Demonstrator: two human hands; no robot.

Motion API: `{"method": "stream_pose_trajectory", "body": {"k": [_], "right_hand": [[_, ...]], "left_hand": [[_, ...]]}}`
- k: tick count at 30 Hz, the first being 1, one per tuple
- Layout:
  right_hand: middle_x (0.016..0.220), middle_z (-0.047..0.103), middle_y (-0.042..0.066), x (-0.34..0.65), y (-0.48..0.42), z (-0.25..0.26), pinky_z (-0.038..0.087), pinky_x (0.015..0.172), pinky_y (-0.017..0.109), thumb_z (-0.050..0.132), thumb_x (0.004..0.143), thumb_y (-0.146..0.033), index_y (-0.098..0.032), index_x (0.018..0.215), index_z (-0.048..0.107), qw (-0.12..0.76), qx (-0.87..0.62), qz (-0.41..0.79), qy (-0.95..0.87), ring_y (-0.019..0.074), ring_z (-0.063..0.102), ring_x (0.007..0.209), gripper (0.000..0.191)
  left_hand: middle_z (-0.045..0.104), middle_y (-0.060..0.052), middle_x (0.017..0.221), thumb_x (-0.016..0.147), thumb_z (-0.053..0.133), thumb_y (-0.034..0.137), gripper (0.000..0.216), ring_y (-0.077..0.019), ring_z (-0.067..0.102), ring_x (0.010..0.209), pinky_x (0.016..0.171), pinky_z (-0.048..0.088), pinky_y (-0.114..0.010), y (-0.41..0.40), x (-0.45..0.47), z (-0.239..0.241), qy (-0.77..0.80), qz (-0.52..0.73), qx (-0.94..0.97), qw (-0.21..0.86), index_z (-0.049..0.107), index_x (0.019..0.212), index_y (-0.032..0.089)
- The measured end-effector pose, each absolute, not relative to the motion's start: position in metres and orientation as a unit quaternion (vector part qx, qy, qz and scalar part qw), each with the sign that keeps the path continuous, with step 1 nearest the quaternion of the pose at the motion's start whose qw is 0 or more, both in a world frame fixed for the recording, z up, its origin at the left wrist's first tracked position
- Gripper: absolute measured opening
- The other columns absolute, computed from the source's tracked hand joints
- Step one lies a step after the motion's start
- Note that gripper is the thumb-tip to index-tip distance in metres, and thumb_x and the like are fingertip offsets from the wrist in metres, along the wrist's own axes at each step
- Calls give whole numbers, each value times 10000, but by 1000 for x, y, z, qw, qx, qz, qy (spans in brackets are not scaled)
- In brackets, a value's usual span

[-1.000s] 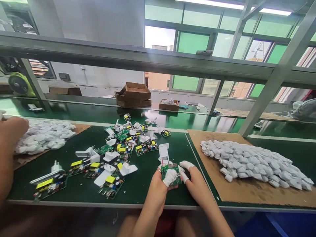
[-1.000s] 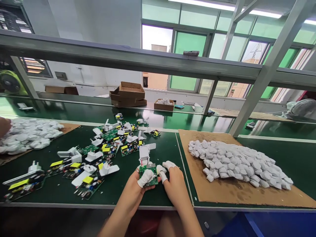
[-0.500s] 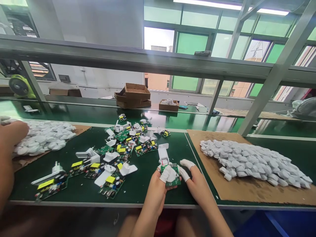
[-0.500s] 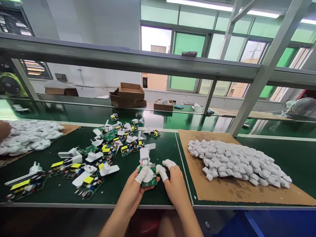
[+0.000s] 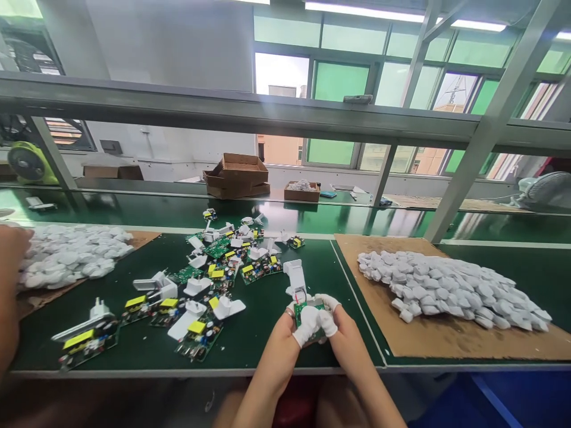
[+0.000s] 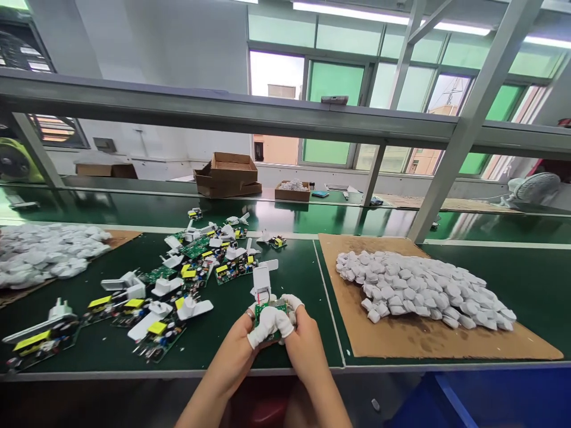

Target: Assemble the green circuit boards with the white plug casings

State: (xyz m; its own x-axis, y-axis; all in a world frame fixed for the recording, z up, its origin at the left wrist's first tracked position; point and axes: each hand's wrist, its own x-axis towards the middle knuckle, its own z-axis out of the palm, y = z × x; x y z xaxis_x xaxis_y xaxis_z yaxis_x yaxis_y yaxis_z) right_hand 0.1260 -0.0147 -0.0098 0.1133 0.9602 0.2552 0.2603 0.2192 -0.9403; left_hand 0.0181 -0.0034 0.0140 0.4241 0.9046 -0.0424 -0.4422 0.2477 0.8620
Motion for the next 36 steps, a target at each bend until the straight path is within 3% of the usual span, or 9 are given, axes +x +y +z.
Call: {"method": "stream_pose_trajectory", "body": {"k": [8,16,20,26,36], "right_hand": [[886,596,65,126,-20,-9,442,618,286,387,748,-449,-144,990,532,517,-527,324,-592,191,535,701,415],[977,560,62,126,-24,-8,378,781,298,353,787,-374,-182,1039,507,505,-503,277,-644,194,503,863,353],[909,580,54,124,-27,-7,412,685,281,411,765,-322,-195,1084,466,451,-535,247,-671,188,530,742,348],[759,598,62,124,-27,-9,411,566,276,436,740,-321,-148,1114,428,365,-586,219,-689,193,524,616,412],[960,539,43,130,-29,-1,354,794,278,456,743,-270,-203,1119,417,418,-491,322,-693,171,476,863,384]], "left_hand": [[563,-32,973,627,585,223,359,-182,461,954,829,357,-261,-3,13,5,256,433,541,674,513,978,190],[550,-57,979,656,539,297,357,-181,488,911,803,370,-274,2,23,3,329,485,492,643,463,975,154],[562,-52,940,666,521,271,328,-170,502,876,768,388,-269,3,27,0,369,513,479,610,455,965,153],[590,-54,881,634,549,281,375,-170,531,820,702,402,-257,3,29,6,356,523,394,667,460,970,141],[576,-73,933,640,549,336,488,-180,506,885,750,380,-273,5,27,5,331,514,351,709,414,1069,148]]}}
